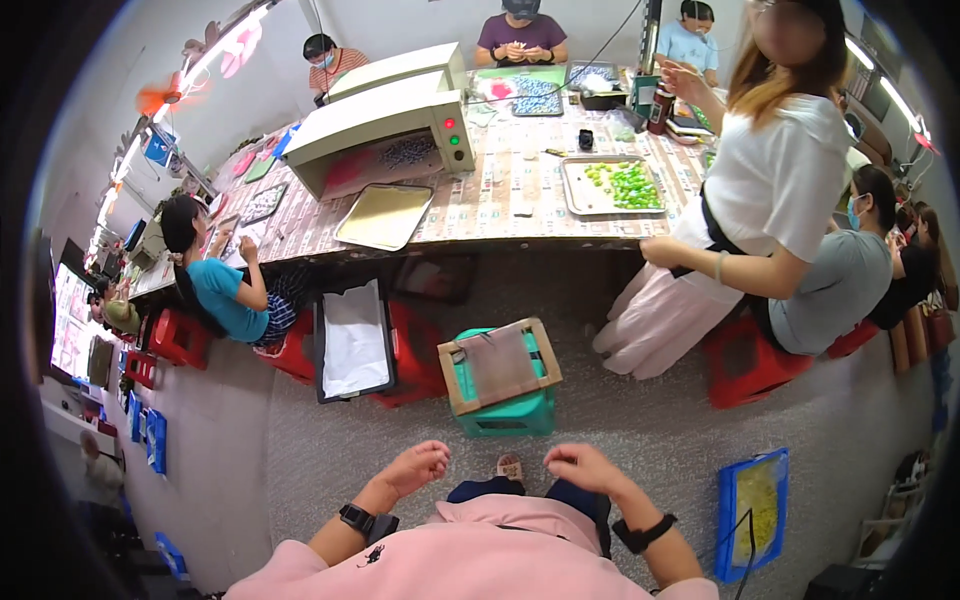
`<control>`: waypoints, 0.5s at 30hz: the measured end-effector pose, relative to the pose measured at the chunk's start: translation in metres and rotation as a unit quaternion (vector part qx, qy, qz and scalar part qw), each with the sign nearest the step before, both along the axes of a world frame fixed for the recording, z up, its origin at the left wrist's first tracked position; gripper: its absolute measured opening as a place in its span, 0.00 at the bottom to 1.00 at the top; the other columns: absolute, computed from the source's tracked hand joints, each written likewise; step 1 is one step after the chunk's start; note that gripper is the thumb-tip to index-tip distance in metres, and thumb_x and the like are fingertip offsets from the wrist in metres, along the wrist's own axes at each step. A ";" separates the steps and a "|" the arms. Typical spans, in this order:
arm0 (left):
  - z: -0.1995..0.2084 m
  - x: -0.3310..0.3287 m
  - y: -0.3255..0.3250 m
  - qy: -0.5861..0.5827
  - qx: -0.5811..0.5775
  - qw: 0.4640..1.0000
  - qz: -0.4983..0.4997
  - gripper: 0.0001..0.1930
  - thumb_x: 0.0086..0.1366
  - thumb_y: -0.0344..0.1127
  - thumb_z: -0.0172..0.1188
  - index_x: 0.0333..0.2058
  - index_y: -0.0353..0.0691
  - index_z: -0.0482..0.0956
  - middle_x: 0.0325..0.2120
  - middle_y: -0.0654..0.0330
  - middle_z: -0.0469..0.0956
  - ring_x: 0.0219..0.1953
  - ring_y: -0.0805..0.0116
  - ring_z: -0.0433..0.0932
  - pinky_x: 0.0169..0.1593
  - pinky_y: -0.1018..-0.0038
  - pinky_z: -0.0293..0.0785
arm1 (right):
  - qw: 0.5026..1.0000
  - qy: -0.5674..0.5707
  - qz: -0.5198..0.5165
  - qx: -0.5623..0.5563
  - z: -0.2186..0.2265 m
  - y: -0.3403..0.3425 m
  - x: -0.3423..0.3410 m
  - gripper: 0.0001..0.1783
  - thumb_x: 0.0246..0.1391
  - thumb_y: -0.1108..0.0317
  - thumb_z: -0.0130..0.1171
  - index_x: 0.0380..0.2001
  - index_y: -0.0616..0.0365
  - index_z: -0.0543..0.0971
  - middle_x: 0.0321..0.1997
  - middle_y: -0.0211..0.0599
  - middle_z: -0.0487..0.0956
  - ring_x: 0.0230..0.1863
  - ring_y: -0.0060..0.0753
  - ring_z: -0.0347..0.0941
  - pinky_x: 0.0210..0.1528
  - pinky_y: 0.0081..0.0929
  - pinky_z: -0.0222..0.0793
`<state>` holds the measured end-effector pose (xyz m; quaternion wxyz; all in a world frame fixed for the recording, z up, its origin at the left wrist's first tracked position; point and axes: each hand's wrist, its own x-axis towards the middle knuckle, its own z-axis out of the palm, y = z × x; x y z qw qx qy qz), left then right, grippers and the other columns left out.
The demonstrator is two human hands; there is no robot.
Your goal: Assembling or sorting small toy components at a workshop table.
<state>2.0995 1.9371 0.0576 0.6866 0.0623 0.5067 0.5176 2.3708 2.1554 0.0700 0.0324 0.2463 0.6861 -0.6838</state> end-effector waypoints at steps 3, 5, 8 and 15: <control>-0.007 -0.037 -0.007 -0.023 -0.005 0.994 0.109 0.05 0.60 0.32 0.52 0.35 0.43 0.71 0.26 0.68 0.72 0.27 0.80 0.70 0.33 0.82 0.67 | 0.998 0.015 -0.035 0.053 -0.001 0.025 -0.056 0.09 0.48 0.69 0.53 0.33 0.59 0.77 0.25 0.22 0.73 0.27 0.14 0.65 0.30 0.16 0.63; -0.007 -0.054 -0.003 -0.035 -0.010 0.976 0.215 0.05 0.59 0.32 0.52 0.35 0.43 0.71 0.26 0.67 0.72 0.27 0.78 0.70 0.33 0.80 0.68 | 0.998 0.010 -0.053 0.034 -0.005 0.040 -0.087 0.08 0.48 0.69 0.53 0.32 0.59 0.76 0.24 0.22 0.72 0.26 0.13 0.65 0.28 0.15 0.62; 0.000 -0.063 0.021 -0.052 0.019 0.955 0.290 0.05 0.60 0.32 0.51 0.36 0.43 0.71 0.26 0.66 0.72 0.27 0.76 0.70 0.33 0.78 0.69 | 0.994 0.031 -0.081 0.068 -0.015 0.063 -0.124 0.08 0.48 0.70 0.52 0.32 0.59 0.76 0.25 0.23 0.73 0.26 0.12 0.65 0.27 0.15 0.62; 0.000 -0.031 0.094 -0.094 0.018 0.942 0.321 0.06 0.59 0.33 0.53 0.36 0.44 0.71 0.25 0.65 0.72 0.27 0.74 0.70 0.33 0.76 0.70 | 0.993 0.048 -0.104 0.041 -0.064 0.120 -0.165 0.09 0.48 0.70 0.52 0.32 0.60 0.75 0.26 0.25 0.74 0.28 0.16 0.67 0.31 0.18 0.64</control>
